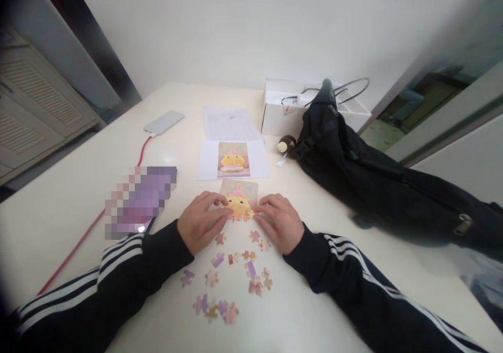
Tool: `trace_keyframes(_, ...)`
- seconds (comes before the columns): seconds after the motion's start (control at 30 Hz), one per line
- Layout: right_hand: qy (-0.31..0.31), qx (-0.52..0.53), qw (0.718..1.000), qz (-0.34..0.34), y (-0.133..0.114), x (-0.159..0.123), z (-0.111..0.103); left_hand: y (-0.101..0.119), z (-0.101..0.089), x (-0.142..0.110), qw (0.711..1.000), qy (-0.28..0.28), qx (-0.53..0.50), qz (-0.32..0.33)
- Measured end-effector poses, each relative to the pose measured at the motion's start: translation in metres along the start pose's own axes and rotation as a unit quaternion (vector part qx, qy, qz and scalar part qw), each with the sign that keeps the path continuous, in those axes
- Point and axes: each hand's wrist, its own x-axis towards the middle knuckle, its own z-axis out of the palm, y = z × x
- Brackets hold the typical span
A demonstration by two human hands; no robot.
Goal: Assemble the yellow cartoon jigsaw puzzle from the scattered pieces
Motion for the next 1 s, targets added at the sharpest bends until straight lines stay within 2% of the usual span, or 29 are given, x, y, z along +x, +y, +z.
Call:
trace_keyframes(0.07, -0.006, -0.005, 1.000, -0.022, -0.002, -0.001, 0.007, 0.001, -0.001, 0.000, 1.000, -0.007, 0.008, 0.005)
trace_keyframes(0.17, -0.012, -0.014, 1.000, -0.015, -0.001, -0.003, 0.013, 0.003, -0.002, -0.001, 1.000, -0.011, 0.011, 0.011)
trace_keyframes(0.43, -0.023, -0.007, 1.000, 0.009, -0.003, -0.002, 0.010, 0.001, -0.004, 0.000, 1.000, -0.023, 0.011, 0.011)
trace_keyframes(0.63, -0.018, -0.018, 1.000, -0.001, -0.003, -0.002, 0.011, 0.001, -0.002, -0.001, 0.999, -0.032, 0.017, 0.009)
trace_keyframes(0.73, -0.004, -0.013, 1.000, -0.005, -0.003, -0.003, 0.009, 0.000, -0.005, 0.001, 1.000, 0.001, 0.029, -0.005)
trace_keyframes(0.83, 0.018, 0.003, 1.000, -0.006, -0.006, 0.000, 0.003, -0.001, -0.013, 0.007, 0.996, 0.075, 0.038, -0.035)
trace_keyframes(0.9, 0.033, 0.014, 0.999, -0.001, -0.011, 0.006, 0.000, 0.002, -0.017, 0.011, 0.992, 0.110, 0.004, -0.068)
trace_keyframes(0.93, 0.041, 0.021, 0.999, 0.003, -0.016, 0.010, -0.001, 0.005, -0.018, 0.014, 0.989, 0.113, -0.030, -0.087)
trace_keyframes(1.0, 0.057, 0.037, 0.998, 0.017, -0.026, 0.020, 0.000, 0.012, -0.019, 0.017, 0.980, 0.084, -0.117, -0.134)
